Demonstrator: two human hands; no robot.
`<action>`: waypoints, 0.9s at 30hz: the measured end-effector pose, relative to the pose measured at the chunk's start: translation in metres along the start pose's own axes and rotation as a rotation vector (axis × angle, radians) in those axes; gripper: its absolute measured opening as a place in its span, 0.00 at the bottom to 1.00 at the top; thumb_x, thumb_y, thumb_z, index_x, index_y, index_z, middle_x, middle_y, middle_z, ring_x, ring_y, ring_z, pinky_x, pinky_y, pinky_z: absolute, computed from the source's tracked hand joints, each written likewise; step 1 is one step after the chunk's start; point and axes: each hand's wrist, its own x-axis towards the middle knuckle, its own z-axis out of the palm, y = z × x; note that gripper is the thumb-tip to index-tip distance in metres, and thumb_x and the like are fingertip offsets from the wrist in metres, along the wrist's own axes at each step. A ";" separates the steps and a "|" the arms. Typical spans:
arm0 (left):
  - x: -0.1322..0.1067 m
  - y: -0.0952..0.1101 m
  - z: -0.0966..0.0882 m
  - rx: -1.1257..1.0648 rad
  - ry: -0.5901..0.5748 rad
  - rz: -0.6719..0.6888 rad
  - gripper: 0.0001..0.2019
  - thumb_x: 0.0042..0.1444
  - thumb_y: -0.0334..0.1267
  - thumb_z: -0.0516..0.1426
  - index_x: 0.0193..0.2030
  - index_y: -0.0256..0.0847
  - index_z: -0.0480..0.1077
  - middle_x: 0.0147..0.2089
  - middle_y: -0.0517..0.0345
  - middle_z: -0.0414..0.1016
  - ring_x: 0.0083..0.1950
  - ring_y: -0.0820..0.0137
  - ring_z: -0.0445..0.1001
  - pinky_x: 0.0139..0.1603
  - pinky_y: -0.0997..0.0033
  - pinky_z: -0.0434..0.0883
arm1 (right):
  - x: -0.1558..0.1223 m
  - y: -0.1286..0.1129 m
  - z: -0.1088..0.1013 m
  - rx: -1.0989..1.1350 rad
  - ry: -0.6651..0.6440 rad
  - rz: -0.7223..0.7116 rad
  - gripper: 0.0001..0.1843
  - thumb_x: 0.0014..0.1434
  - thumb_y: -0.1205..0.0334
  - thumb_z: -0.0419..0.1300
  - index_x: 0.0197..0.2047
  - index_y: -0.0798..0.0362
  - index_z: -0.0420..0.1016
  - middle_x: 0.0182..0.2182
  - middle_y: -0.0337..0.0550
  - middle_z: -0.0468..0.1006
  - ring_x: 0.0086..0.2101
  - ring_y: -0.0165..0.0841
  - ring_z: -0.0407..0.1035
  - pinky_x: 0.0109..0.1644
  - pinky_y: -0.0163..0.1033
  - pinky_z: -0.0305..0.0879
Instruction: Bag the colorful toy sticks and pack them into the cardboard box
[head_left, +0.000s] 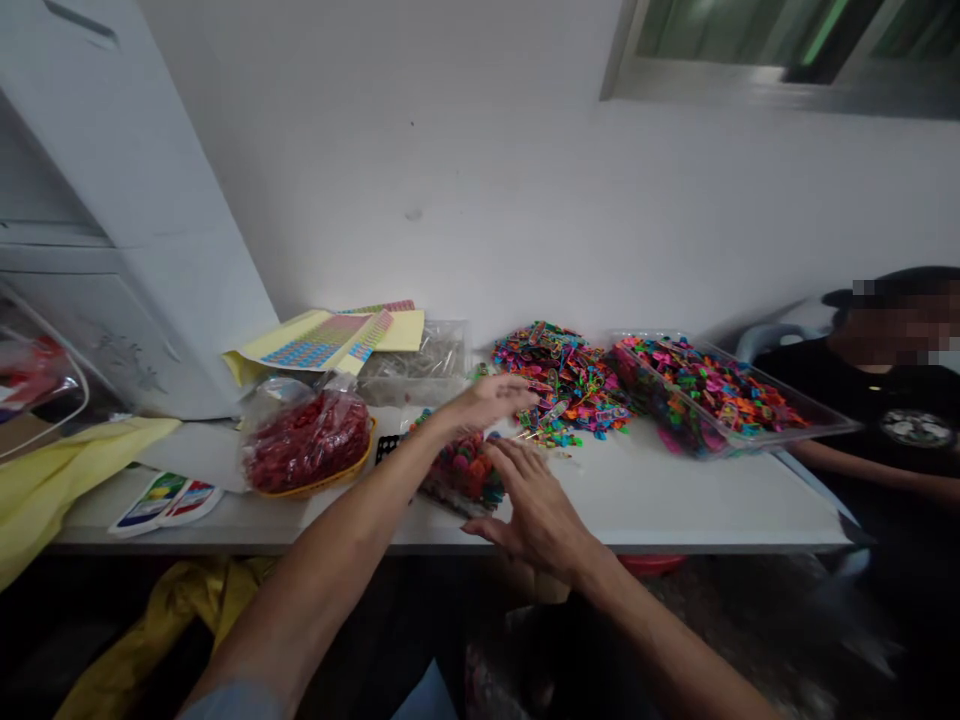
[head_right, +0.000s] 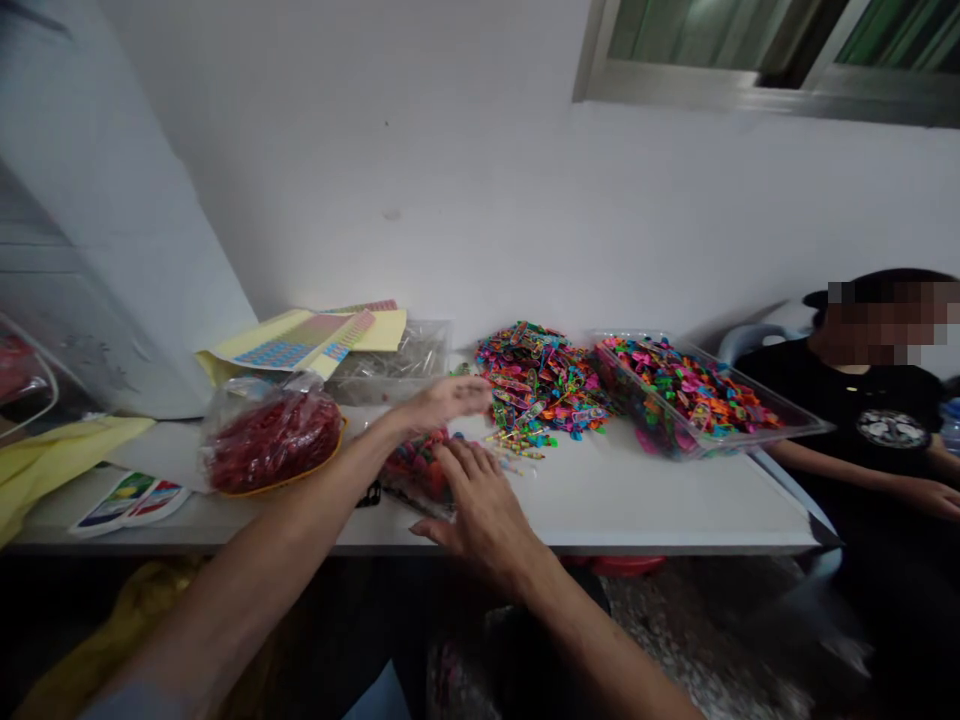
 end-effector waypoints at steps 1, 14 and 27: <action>-0.004 0.007 -0.013 -0.034 -0.002 -0.003 0.16 0.51 0.45 0.66 0.42 0.36 0.78 0.36 0.51 0.81 0.36 0.68 0.78 0.39 0.69 0.75 | 0.010 0.004 0.007 -0.054 -0.063 0.059 0.54 0.50 0.47 0.74 0.71 0.54 0.53 0.63 0.60 0.66 0.62 0.55 0.61 0.65 0.62 0.60; -0.196 -0.055 -0.068 -0.165 0.634 -0.487 0.23 0.46 0.52 0.68 0.40 0.34 0.74 0.31 0.56 0.78 0.28 0.73 0.74 0.33 0.74 0.72 | 0.115 0.007 0.048 -0.273 -0.601 0.330 0.36 0.48 0.48 0.69 0.56 0.58 0.69 0.46 0.58 0.80 0.43 0.51 0.77 0.45 0.48 0.73; -0.180 -0.078 -0.004 -0.203 0.369 -0.567 0.20 0.44 0.48 0.69 0.39 0.37 0.75 0.32 0.61 0.78 0.29 0.73 0.76 0.34 0.75 0.75 | -0.009 0.026 -0.175 -0.103 -0.155 0.695 0.33 0.48 0.44 0.71 0.51 0.55 0.71 0.41 0.42 0.77 0.39 0.36 0.71 0.43 0.38 0.67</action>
